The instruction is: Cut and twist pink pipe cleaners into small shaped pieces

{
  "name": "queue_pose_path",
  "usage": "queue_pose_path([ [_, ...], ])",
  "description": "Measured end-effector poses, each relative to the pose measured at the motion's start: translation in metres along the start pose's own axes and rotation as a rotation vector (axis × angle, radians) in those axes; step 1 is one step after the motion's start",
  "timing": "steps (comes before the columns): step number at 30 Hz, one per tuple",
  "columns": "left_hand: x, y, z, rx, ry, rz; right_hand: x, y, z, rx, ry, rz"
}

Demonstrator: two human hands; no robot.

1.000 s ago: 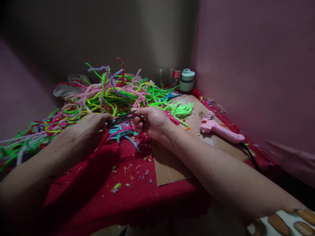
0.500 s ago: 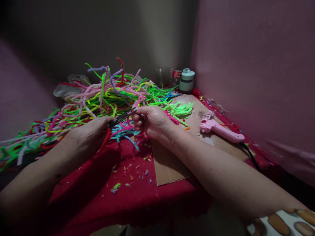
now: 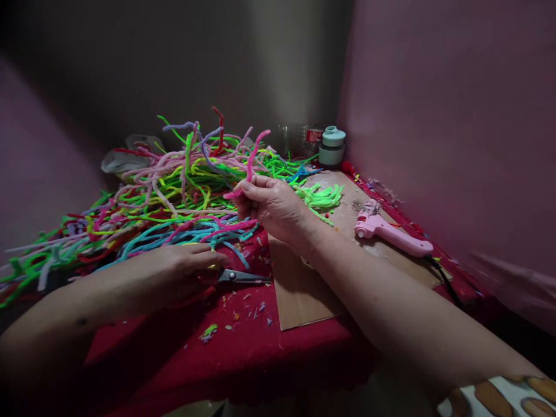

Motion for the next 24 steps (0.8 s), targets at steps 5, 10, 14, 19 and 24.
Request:
queue_pose_path([
  [5,-0.01,-0.002,-0.008,-0.127,0.062,0.163,0.005,0.008,0.002,0.032,-0.041,0.01],
  [10,-0.006,-0.021,-0.012,-0.417,0.426,0.997,0.016,0.022,0.009,0.071,-0.126,0.144],
  [14,0.008,-0.033,-0.013,-0.487,0.691,1.528,0.02,0.034,0.01,0.124,-0.143,0.155],
  [19,0.003,-0.045,-0.009,-0.367,1.039,1.807,0.012,0.027,0.005,0.051,-0.054,-0.112],
  [24,-0.005,-0.046,-0.008,-0.254,1.105,1.876,0.018,0.027,0.01,0.139,-0.146,-0.327],
])
Point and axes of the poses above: each hand's wrist, its own z-axis away from the middle knuckle, its own x-axis out of the palm, y = z × x, the point moved 6 cm from there along -z, towards the middle knuckle, and after that the axes turned 5 degrees about x, right-handed, at the moved point
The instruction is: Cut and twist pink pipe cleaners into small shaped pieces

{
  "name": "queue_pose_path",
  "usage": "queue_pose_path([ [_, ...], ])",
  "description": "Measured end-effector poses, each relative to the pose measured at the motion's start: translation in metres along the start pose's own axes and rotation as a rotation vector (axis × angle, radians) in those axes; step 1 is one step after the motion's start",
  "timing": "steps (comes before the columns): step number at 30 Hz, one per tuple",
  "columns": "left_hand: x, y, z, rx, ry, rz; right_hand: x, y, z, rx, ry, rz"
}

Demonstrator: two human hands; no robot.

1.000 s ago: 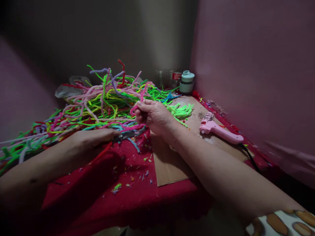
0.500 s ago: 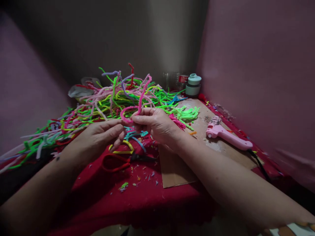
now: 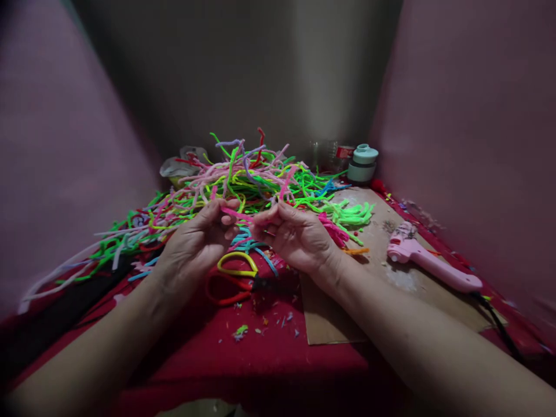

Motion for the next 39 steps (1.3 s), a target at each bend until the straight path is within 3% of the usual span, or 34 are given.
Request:
queue_pose_path([
  [7,-0.01,0.015,-0.009,0.098,0.005,-0.024,-0.007,0.01,0.002,0.102,0.098,0.064],
  [14,-0.008,0.021,-0.007,0.164,0.016,0.047,-0.008,0.007,0.0,0.008,0.137,0.106],
  [21,-0.001,0.025,-0.002,0.077,-0.028,0.118,-0.016,-0.002,-0.001,-0.034,0.213,-0.037],
  [27,-0.021,0.043,-0.015,0.118,0.049,0.109,-0.032,-0.018,-0.005,-0.084,0.382,-0.142],
  [32,-0.029,0.052,-0.022,0.127,0.067,0.123,-0.024,-0.017,-0.004,-0.112,0.322,-0.024],
  [39,-0.019,0.044,-0.015,0.1,0.047,0.102,-0.017,-0.012,0.001,-0.077,0.282,0.097],
])
Point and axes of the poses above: each hand's wrist, its own z-axis away from the middle knuckle, its own x-axis out of the palm, y = z × x, the point moved 6 cm from there along -z, towards the middle knuckle, and after that the axes turned 5 degrees about x, right-handed, at the moved point
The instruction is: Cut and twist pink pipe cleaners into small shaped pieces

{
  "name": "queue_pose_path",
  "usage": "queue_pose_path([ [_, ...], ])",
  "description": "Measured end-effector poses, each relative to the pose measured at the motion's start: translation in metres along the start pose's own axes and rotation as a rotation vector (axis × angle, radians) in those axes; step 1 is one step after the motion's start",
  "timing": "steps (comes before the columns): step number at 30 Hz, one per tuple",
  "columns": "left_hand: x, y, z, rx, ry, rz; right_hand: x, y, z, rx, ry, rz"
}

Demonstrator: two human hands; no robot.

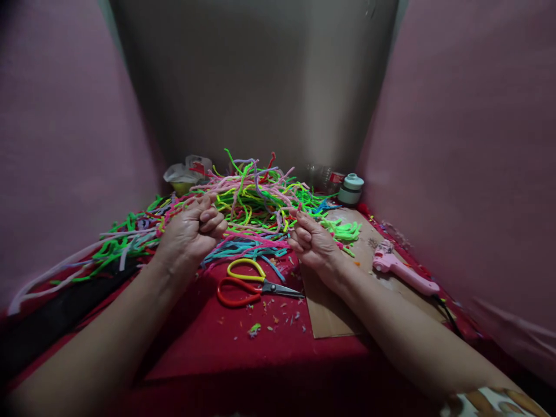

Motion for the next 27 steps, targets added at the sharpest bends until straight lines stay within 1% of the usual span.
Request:
queue_pose_path([
  [2,0.0,-0.003,0.001,-0.01,-0.006,-0.012,0.0,-0.001,0.001,0.004,0.016,0.025],
  [6,-0.002,-0.005,0.0,-0.013,0.019,0.01,-0.003,-0.005,0.002,-0.021,0.06,0.053],
  [10,0.007,-0.009,0.002,-0.001,-0.03,0.109,-0.004,-0.006,0.0,-0.039,0.029,0.015],
  [14,0.011,-0.023,0.008,-0.036,-0.062,0.045,-0.002,-0.004,-0.001,-0.037,0.02,0.016],
  [17,0.004,-0.036,0.008,-0.089,-0.019,-0.037,-0.001,-0.004,-0.001,-0.017,0.018,-0.036],
  [20,-0.005,-0.038,0.006,-0.124,0.023,-0.069,0.0,-0.003,0.0,-0.032,0.013,-0.036],
  [22,-0.005,-0.034,0.006,-0.134,0.021,-0.066,0.005,0.002,0.0,-0.014,0.003,-0.011],
  [24,-0.002,-0.028,0.008,-0.144,0.008,-0.051,0.013,0.009,0.0,0.014,-0.007,0.027],
  [25,0.002,-0.025,0.009,-0.136,-0.005,-0.038,0.02,0.013,0.0,0.022,-0.018,0.047],
  [27,0.009,-0.016,0.012,-0.094,-0.062,-0.034,0.039,0.025,-0.002,0.095,-0.071,0.136],
])
Point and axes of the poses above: each hand's wrist, its own z-axis away from the middle knuckle, its own x-axis out of the palm, y = z × x, the point moved 6 cm from there along -z, towards the middle knuckle, and after that the axes turned 5 degrees about x, right-handed, at the moved point
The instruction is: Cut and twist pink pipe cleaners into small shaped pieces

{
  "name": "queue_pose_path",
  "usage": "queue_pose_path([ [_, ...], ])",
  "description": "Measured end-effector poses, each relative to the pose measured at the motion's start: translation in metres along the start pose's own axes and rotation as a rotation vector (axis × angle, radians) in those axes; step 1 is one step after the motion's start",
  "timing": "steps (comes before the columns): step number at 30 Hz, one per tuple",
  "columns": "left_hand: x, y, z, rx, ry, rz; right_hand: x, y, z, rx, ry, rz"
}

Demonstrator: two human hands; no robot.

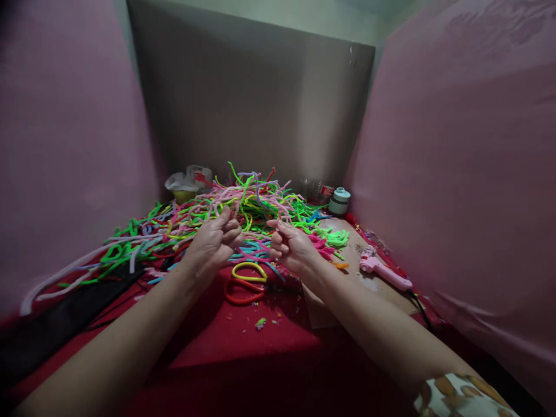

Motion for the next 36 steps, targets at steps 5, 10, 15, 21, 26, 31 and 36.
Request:
queue_pose_path([
  [5,0.006,0.01,0.003,0.027,-0.12,-0.137,0.051,0.014,-0.016,0.016,-0.081,0.25],
  [10,-0.008,0.017,-0.006,0.011,-0.079,-0.138,0.075,0.023,-0.026,0.025,-0.086,0.329],
  [15,-0.024,0.037,-0.015,0.116,0.052,-0.021,0.068,0.009,-0.025,-0.262,0.006,0.502],
  [21,-0.031,0.043,-0.014,0.21,0.177,0.039,0.041,0.018,-0.024,-0.179,0.067,0.468],
  [26,-0.013,0.028,-0.009,0.199,0.205,0.025,0.027,0.037,-0.013,0.089,0.007,0.31],
  [31,0.013,0.014,-0.011,0.152,0.115,0.02,0.011,0.038,-0.001,0.196,0.062,0.15],
  [36,0.028,0.011,-0.018,0.167,0.118,-0.039,0.002,0.03,-0.001,0.221,0.091,-0.002],
])
Point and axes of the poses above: each hand's wrist, its own z-axis away from the middle knuckle, its own x-axis out of the palm, y = z × x, the point moved 6 cm from there along -z, towards the middle knuckle, and after that the axes turned 5 degrees about x, right-handed, at the moved point
